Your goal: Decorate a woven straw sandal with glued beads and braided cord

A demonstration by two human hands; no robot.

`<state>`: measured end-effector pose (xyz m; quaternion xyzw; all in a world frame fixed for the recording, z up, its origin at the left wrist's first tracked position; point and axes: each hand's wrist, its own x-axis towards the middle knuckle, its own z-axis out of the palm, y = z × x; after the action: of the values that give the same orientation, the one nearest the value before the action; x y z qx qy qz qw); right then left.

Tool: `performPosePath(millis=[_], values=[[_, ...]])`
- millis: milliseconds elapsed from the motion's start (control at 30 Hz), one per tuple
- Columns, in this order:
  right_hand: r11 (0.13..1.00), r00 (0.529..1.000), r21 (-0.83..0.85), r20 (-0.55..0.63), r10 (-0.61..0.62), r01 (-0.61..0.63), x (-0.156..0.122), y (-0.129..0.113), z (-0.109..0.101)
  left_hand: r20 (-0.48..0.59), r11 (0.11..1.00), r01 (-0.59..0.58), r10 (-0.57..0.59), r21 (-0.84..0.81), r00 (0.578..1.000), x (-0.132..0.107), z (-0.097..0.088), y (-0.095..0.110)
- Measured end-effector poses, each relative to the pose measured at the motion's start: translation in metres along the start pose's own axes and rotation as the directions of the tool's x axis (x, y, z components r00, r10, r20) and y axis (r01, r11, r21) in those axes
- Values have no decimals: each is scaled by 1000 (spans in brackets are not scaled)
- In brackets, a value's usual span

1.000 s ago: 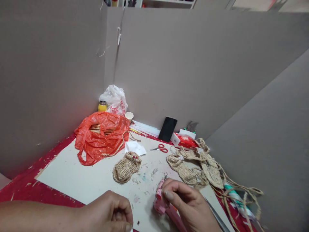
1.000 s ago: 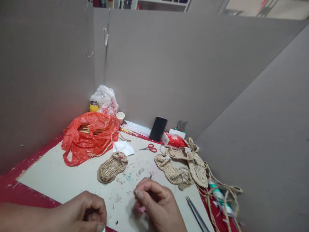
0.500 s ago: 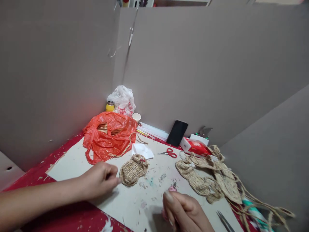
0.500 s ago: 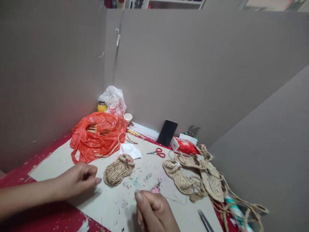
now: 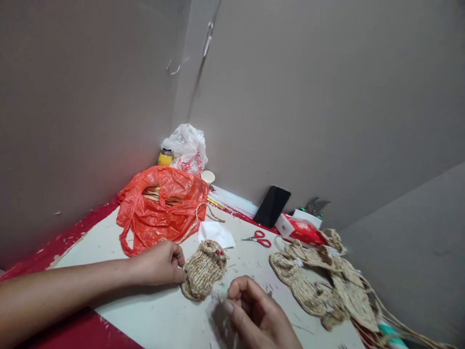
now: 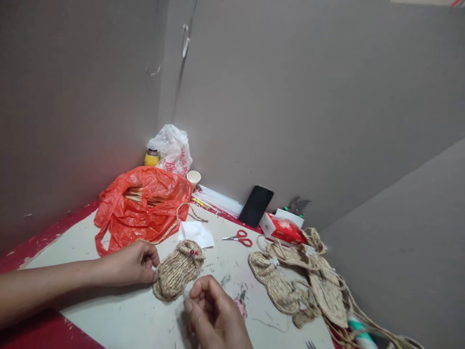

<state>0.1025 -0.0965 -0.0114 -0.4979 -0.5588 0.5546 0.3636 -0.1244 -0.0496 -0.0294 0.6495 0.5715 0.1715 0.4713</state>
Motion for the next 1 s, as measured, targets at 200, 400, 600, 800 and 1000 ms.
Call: performPosePath(millis=[200, 400, 600, 800, 1000], values=[[958, 997, -277, 17, -76, 78, 13, 6, -4, -33, 993, 10, -14, -113, 999, 5, 11, -4], [801, 972, -555, 68, -224, 223, 25, 8, 8, -155, 962, -34, -9, -270, 988, 1, 16, 8], [788, 980, -586, 69, -186, 191, 33, -1, 19, -184, 939, -120, 61, -324, 981, -4, 20, 27], [930, 993, -363, -75, -89, 56, 35, -6, 20, -298, 919, -251, 158, -304, 941, -8, 26, 34], [993, 990, -102, -137, 39, -53, 37, -11, 23, -335, 945, -302, 246, -124, 909, -11, 30, 38]])
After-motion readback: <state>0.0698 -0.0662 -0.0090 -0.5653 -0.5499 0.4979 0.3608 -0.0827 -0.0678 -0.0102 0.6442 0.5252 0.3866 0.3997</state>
